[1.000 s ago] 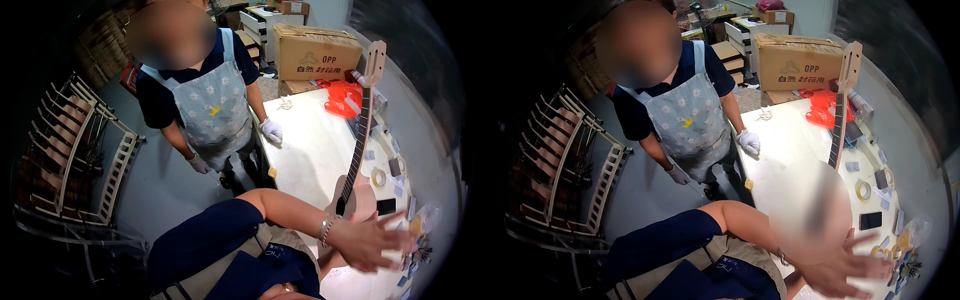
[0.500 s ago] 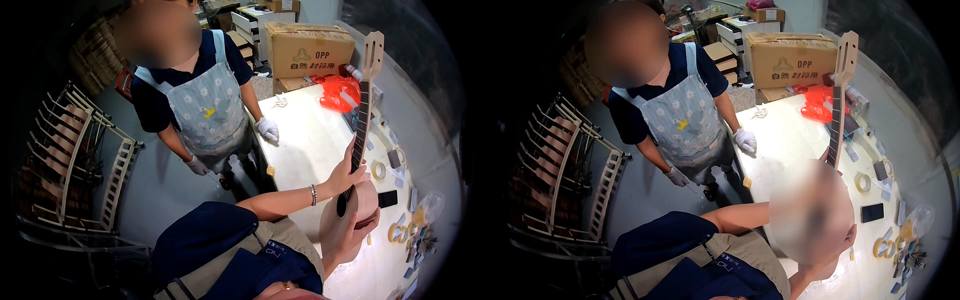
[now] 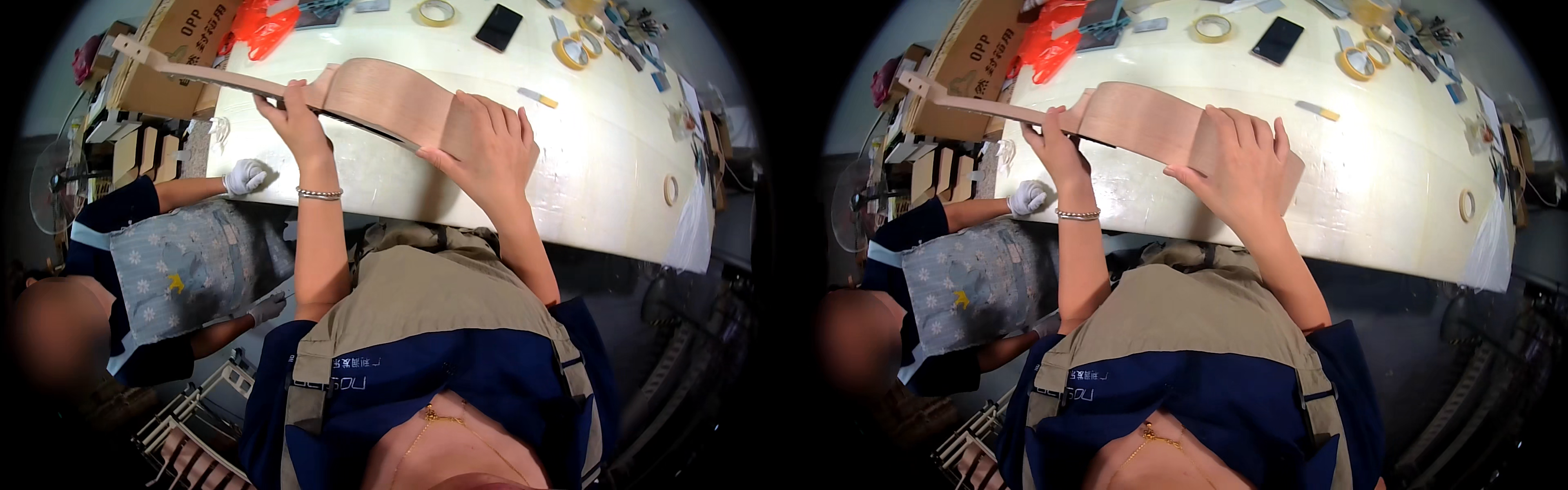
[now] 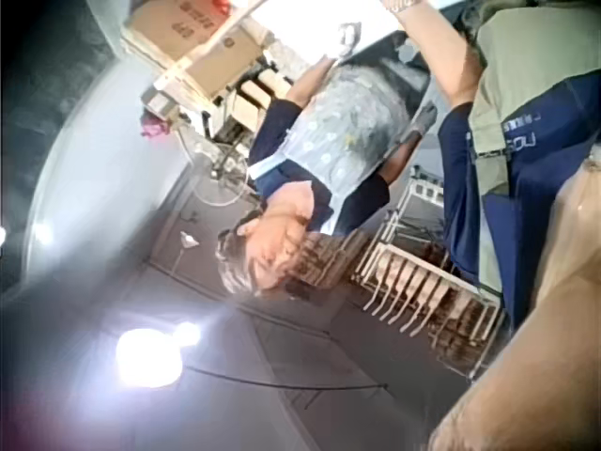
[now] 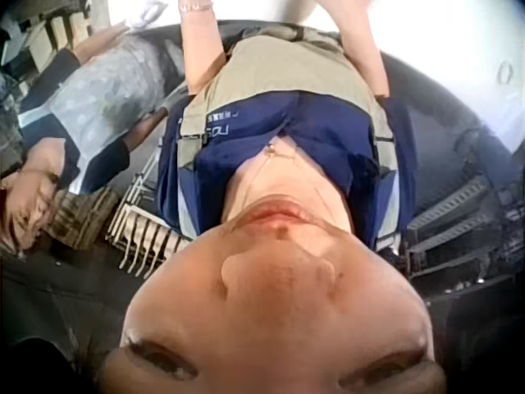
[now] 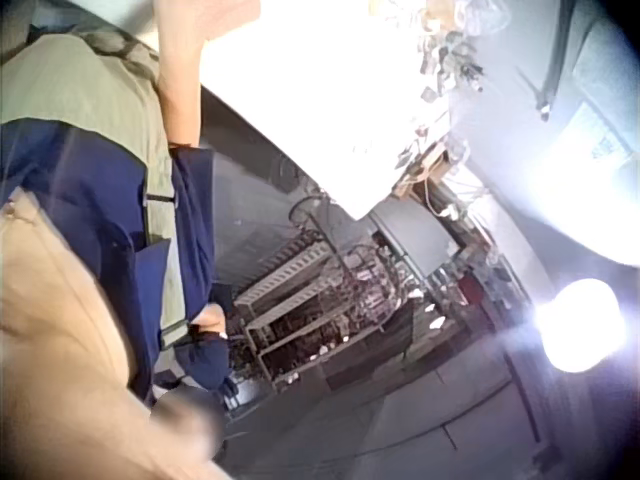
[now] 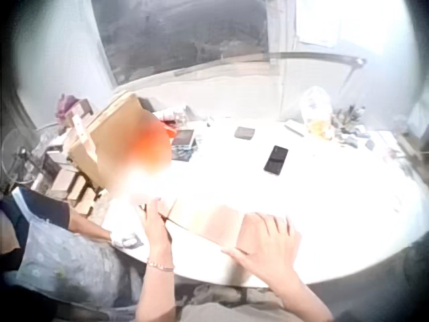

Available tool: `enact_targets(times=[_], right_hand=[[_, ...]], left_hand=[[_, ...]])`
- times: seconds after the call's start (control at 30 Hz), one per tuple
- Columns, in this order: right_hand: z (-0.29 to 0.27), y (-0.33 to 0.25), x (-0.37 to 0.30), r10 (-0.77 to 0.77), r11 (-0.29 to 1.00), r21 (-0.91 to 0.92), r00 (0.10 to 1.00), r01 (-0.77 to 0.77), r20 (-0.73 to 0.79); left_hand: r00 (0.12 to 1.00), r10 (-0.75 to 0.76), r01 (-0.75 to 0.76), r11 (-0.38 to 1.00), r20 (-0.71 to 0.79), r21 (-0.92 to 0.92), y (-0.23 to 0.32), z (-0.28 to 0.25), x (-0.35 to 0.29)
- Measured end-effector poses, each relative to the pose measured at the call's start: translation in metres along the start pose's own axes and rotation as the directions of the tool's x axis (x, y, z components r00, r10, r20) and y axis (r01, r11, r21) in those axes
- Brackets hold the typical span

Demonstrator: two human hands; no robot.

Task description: The person sands the body and neck of a wooden guitar using sandpaper and a sanding block. They flip the guitar to sand different sides and edges, then place it on a rack with other guitars. The person repeats this process with another guitar.

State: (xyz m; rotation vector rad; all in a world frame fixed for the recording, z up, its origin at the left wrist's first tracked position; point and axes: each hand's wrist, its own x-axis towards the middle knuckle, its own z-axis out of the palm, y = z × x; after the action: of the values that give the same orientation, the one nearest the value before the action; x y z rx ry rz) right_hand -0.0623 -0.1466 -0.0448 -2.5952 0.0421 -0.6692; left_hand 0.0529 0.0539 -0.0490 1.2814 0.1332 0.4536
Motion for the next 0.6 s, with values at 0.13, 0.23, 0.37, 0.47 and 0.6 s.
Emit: enact_targets(times=[0.13,0.23,0.37,0.47,0.6], right_hand=[[-0.011,0.001,-0.025,0.041,0.999,0.037,0.999,-0.040,-0.015],[-0.018,0.000,-0.037,0.067,0.995,0.077,0.998,-0.067,-0.004],[-0.024,0.016,-0.046,0.113,0.942,0.313,0.992,-0.124,0.053],[-0.021,0.036,-0.055,0.114,0.861,0.493,0.992,-0.128,0.059],[-0.001,0.063,-0.068,0.129,0.749,0.655,0.992,-0.098,0.002]], left_hand=[[0.996,-0.093,0.093,0.996,-0.012,0.011,0.002,-0.015,-0.011],[0.990,-0.134,0.134,0.991,-0.034,0.006,0.004,-0.024,-0.010],[0.983,-0.165,0.166,0.986,-0.079,0.004,0.000,-0.033,-0.004],[0.977,-0.174,0.175,0.985,-0.124,-0.010,-0.008,-0.037,-0.001],[0.972,-0.174,0.169,0.984,-0.159,-0.048,-0.023,-0.043,0.008]])
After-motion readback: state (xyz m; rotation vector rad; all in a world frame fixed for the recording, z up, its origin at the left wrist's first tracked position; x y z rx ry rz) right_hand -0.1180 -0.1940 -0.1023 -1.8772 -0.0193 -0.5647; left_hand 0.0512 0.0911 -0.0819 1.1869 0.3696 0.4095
